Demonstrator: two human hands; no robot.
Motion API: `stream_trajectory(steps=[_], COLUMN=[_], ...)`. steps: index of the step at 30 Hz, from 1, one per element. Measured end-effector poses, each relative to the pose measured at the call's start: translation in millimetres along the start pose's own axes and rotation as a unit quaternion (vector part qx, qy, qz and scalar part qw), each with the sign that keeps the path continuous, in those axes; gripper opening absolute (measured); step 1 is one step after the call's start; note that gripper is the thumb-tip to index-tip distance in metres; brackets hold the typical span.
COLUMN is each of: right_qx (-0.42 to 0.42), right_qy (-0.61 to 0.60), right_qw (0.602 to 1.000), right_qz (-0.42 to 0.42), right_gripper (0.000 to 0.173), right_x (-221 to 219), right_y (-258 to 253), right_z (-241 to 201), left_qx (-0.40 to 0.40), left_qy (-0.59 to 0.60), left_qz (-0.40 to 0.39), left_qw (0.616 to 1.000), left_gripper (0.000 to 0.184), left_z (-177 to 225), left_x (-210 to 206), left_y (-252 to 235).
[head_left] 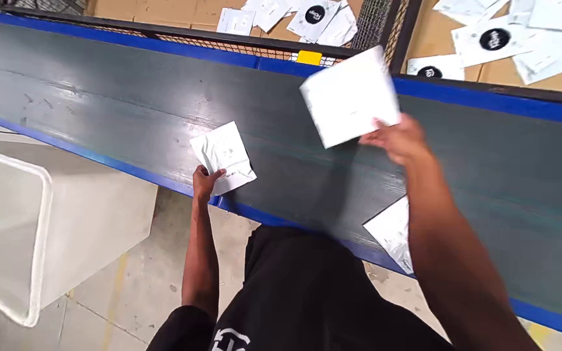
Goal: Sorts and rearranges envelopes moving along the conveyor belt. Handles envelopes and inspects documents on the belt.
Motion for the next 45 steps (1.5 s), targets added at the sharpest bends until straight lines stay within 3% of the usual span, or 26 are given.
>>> stream_trajectory(steps=[2, 4, 6, 8, 11, 12, 15, 17, 19, 22, 24, 25, 29, 32, 34, 35, 37, 40, 41, 42, 43, 44, 45], right_qx=[0.013, 0.031, 0.049, 0.072, 0.06, 0.056, 0.077, 0.092, 0.101, 0.131, 0.115, 0.105, 0.085, 0.086, 0.111, 0.132, 0.192, 0.255, 0.264, 0.266, 0.262, 0.254, 0.239], right_qy=[-0.145, -0.112, 0.002, 0.089, 0.075, 0.039, -0.054, -0.024, -0.043, -0.209, -0.202, -0.15, 0.067, 0.167, 0.216, 0.233, 0.263, 0.289, 0.292, 0.29, 0.276, 0.253, 0.228], right_qw=[0.985, 0.987, 0.997, 0.993, 0.99, 0.99, 0.975, 0.979, 0.991, 0.963, 0.953, 0.961, 0.992, 0.981, 0.966, 0.958, 0.941, 0.921, 0.917, 0.915, 0.918, 0.922, 0.929], right_qz=[0.089, 0.11, 0.066, -0.003, -0.099, -0.123, -0.2, -0.182, -0.075, 0.113, 0.194, 0.205, 0.07, -0.043, -0.091, -0.102, -0.093, -0.057, -0.065, -0.084, -0.112, -0.145, -0.167], right_gripper=[0.058, 0.068, 0.068, 0.066, 0.085, 0.085, 0.04, 0.027, 0.031, 0.048, 0.065, 0.069, 0.046, 0.043, 0.049, 0.053, 0.065, 0.103, 0.106, 0.096, 0.074, 0.048, 0.04], right_x=[70.1, 91.3, 62.7, 6.1, -87.1, -109.2, -128.7, -90.6, -19.1, 102.5, 146.9, 148.9, 65.4, -12.3, -57.1, -74.2, -97.2, -110.1, -111.1, -110.1, -106.6, -100.8, -89.9], right_y=[0.3, 16.1, 45.6, 74.7, 116.8, 129.7, 143.3, 131.2, 110.0, 62.9, 56.1, 61.1, 102.3, 129.5, 141.9, 147.3, 156.3, 163.4, 165.7, 167.5, 166.5, 160.9, 152.9], right_z=[0.2, -1.8, 5.4, 22.7, 54.8, 58.7, 42.3, 12.6, -19.3, -50.8, -46.8, -41.8, 9.6, 67.5, 90.5, 94.2, 88.8, 60.7, 52.8, 45.6, 37.0, 27.2, 18.0], left_qx=[-0.03, -0.047, -0.056, -0.069, -0.08, -0.08, -0.082, -0.077, -0.102, -0.202, -0.235, -0.249, -0.248, -0.173, -0.121, -0.108, -0.132, -0.206, -0.226, -0.245, -0.267, -0.301, -0.356], left_qy=[0.093, 0.168, 0.201, 0.227, 0.259, 0.264, 0.266, 0.261, 0.219, -0.053, -0.23, -0.281, -0.377, -0.421, -0.389, -0.356, -0.281, -0.263, -0.265, -0.258, -0.248, -0.241, -0.247], left_qz=[-0.03, -0.059, -0.083, -0.117, -0.211, -0.251, -0.346, -0.368, -0.363, -0.273, -0.237, -0.218, -0.137, -0.122, -0.122, -0.133, -0.183, -0.338, -0.39, -0.435, -0.457, -0.443, -0.399], left_qw=[0.995, 0.983, 0.974, 0.964, 0.939, 0.928, 0.896, 0.889, 0.9, 0.939, 0.914, 0.901, 0.882, 0.882, 0.905, 0.919, 0.933, 0.88, 0.852, 0.827, 0.811, 0.809, 0.808], left_gripper=[0.058, 0.06, 0.066, 0.068, 0.066, 0.065, 0.057, 0.044, 0.033, 0.058, 0.07, 0.068, 0.058, 0.091, 0.105, 0.101, 0.076, 0.054, 0.046, 0.039, 0.038, 0.043, 0.054], left_z=[4.8, 16.6, 31.4, 51.5, 83.9, 93.8, 113.8, 120.7, 115.3, 92.7, 72.3, 65.3, 42.5, 32.5, 25.4, 26.6, 41.3, 82.8, 96.4, 109.5, 123.7, 140.1, 159.1], left_x=[-2.0, -10.0, -22.8, -47.5, -100.3, -120.3, -170.0, -191.0, -201.6, -202.4, -196.9, -191.7, -157.7, -131.1, -111.1, -104.1, -101.5, -123.3, -133.7, -144.7, -154.7, -161.8, -165.5], left_y=[-0.2, 3.8, 13.7, 29.6, 65.0, 80.4, 121.9, 133.5, 129.5, 113.7, 109.3, 107.1, 96.8, 89.9, 81.6, 78.8, 79.8, 111.1, 126.3, 140.3, 150.0, 154.3, 157.0])
Point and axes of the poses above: each hand's wrist, its own y-axis away from the middle knuckle, its own x-axis out of the back of the hand, z = x × y, the point moved 8 cm from there along -y, towards the middle knuckle, and after that the axes turned 1 degree about x, right-handed, at the moved point
